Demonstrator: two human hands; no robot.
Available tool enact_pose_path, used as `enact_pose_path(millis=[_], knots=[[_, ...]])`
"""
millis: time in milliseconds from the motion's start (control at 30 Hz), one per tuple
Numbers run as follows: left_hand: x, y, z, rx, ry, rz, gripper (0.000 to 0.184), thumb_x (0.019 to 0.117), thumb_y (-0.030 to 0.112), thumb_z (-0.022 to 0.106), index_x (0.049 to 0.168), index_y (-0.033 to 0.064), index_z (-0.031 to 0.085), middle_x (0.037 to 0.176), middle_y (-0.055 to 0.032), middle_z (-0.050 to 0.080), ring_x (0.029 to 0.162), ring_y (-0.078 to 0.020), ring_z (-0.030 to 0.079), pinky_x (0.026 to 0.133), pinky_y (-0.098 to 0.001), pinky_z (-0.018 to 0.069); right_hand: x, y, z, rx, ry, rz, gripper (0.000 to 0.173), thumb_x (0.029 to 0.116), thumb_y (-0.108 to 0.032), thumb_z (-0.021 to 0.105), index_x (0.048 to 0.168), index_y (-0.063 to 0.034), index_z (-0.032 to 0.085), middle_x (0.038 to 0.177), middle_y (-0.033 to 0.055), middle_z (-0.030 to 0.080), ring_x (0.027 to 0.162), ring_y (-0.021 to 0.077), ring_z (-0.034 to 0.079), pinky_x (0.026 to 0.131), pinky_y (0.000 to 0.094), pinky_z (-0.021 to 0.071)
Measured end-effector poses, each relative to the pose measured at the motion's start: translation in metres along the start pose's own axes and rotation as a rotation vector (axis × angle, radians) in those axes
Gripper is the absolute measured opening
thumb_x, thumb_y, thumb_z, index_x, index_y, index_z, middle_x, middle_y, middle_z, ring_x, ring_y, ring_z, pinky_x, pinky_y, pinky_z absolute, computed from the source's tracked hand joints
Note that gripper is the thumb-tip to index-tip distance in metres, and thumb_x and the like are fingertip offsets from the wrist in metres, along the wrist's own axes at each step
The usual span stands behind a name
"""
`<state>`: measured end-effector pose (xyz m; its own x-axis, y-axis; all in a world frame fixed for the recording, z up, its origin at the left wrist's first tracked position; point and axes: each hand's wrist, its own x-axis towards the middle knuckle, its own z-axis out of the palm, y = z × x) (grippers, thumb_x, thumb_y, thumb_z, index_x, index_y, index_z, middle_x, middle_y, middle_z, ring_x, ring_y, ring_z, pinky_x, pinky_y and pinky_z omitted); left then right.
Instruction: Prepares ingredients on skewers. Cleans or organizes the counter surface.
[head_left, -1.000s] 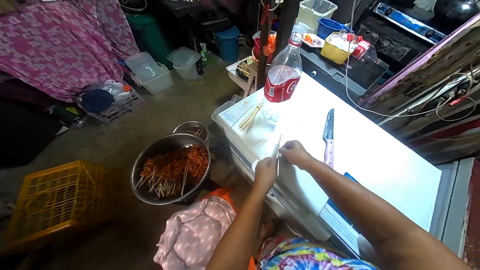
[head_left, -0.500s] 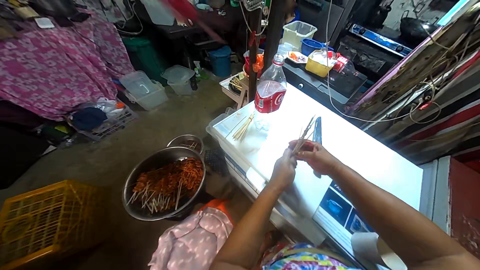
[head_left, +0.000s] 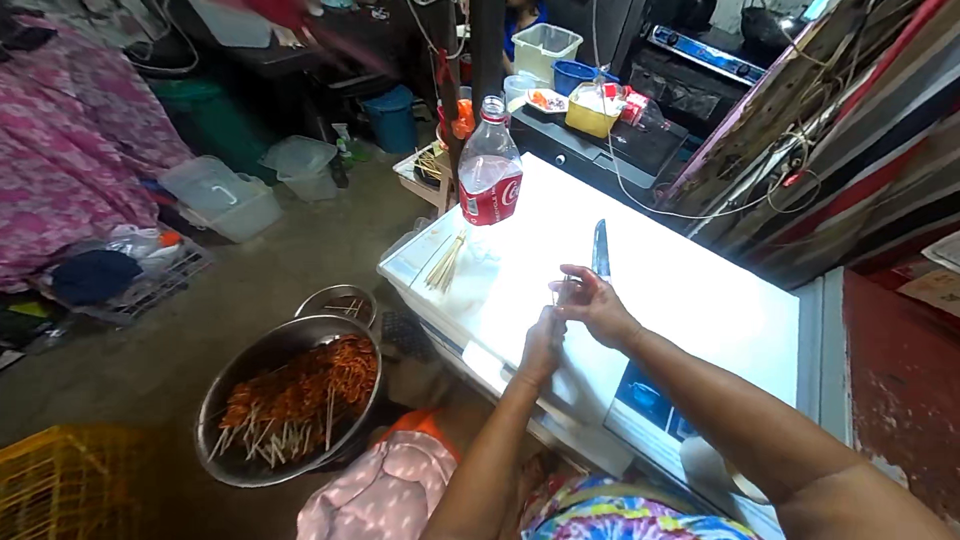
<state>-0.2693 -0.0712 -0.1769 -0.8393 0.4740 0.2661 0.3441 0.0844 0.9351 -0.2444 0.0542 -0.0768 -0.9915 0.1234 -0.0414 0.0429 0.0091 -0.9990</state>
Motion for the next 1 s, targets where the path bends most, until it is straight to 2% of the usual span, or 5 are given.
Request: enact_pose_path(millis=[233,500,700,800,1000], knots=[[-0.008,0.042,-0.017,-0.635,-0.131,-0.341,0.023,0.1095,0.013,0.034,0.104,0.006,0.055,0.061,0.0071,0.045,0.047,-0.0033,0.041,0.043,-0.0195,0.0364,-0.001,-0.002,0.001,0.121,-0.066,0.085,0.029,0.097,0.005,0.057,0.126,0.0048,0.055,0.104,0.0065,0.069,0.091,0.0098,0.066,0.084,0.0276,0.0562],[-0.025,0.057,-0.038,-0.983,-0.306,-0.52,0.027,0.1094,0.018,0.03,0.1,0.012,0.054,0.06,0.0059,0.049,0.045,-0.0043,0.045,0.042,-0.0185,0.0401,-0.009,-0.02,0.023,0.061,-0.108,0.213,0.019,0.0989,0.002,0.057,0.118,0.001,0.06,0.093,0.0053,0.074,0.072,0.0068,0.066,0.061,0.0211,0.0519],[-0.038,0.06,-0.062,-0.238,0.016,-0.229,0.029,0.1048,0.015,0.05,0.122,-0.0064,0.06,0.1,-0.01,0.067,0.088,-0.0136,0.067,0.08,-0.0332,0.0575,-0.013,-0.028,0.037,-0.027,-0.029,0.216,0.02,0.1019,0.004,0.046,0.118,0.007,0.059,0.088,0.0062,0.064,0.078,0.0118,0.066,0.08,0.0301,0.0583],[-0.035,0.061,-0.076,0.084,0.295,0.167,0.028,0.0959,0.012,0.064,0.117,-0.0058,0.067,0.108,-0.0156,0.07,0.097,-0.016,0.069,0.083,-0.0295,0.0578,-0.023,-0.036,0.04,-0.077,-0.106,0.306,0.024,0.1042,0.001,0.044,0.126,0.0047,0.054,0.084,0.0057,0.061,0.067,0.0134,0.066,0.068,0.0306,0.0614],[-0.037,0.078,-0.081,0.498,0.208,0.447,0.018,0.0934,0.008,0.066,0.104,0.0094,0.08,0.099,-0.0094,0.073,0.097,-0.0234,0.067,0.089,-0.0337,0.0549,-0.052,-0.04,0.043,-0.062,-0.256,0.363,0.017,0.1029,0.0,0.047,0.116,-0.0018,0.058,0.08,0.0018,0.062,0.053,0.0071,0.054,0.051,0.0222,0.0508]])
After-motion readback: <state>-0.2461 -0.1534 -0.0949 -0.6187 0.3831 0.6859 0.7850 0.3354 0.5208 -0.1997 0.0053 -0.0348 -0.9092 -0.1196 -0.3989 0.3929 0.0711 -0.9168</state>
